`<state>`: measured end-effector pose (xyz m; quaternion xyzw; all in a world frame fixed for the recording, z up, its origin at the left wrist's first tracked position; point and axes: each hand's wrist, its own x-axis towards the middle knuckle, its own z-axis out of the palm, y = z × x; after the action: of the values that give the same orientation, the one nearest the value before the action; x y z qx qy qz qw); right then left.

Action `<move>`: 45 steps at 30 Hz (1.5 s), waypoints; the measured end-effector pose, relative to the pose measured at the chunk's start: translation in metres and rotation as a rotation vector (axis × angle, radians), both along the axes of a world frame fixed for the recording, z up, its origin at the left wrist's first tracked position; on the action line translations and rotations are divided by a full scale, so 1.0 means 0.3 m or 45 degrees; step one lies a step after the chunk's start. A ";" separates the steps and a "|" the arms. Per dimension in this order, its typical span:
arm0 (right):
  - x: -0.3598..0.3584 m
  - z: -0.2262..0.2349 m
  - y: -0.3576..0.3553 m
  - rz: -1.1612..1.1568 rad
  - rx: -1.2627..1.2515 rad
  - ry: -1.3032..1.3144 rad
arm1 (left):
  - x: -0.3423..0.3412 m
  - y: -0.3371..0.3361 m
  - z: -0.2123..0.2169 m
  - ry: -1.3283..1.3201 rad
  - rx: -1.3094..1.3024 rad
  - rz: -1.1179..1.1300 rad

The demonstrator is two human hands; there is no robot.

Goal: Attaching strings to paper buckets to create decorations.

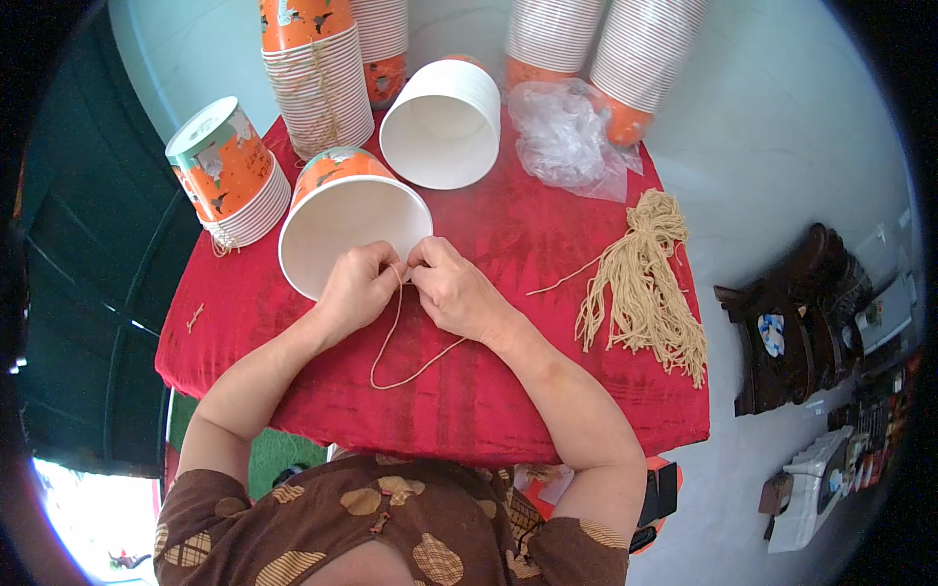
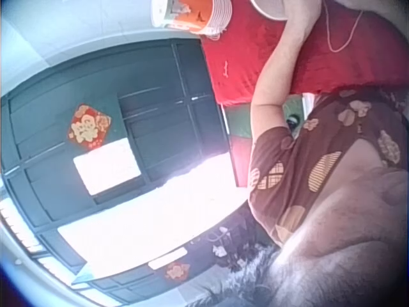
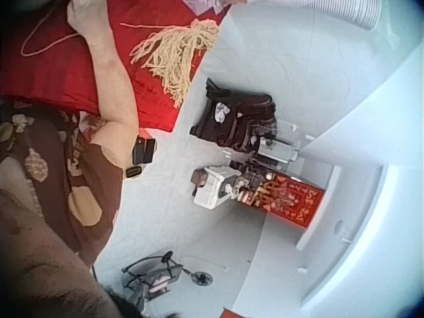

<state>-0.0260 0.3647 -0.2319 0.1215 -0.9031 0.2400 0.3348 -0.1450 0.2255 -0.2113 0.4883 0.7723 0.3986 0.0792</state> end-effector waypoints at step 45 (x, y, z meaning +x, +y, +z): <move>0.020 -0.031 -0.019 -0.483 -0.214 -0.142 | -0.019 0.003 -0.057 -0.154 0.122 -0.038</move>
<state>-0.0199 0.3590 -0.2413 -0.0923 -0.9036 0.2536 0.3326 -0.1507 0.2264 -0.2283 0.4779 0.7389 0.4625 0.1081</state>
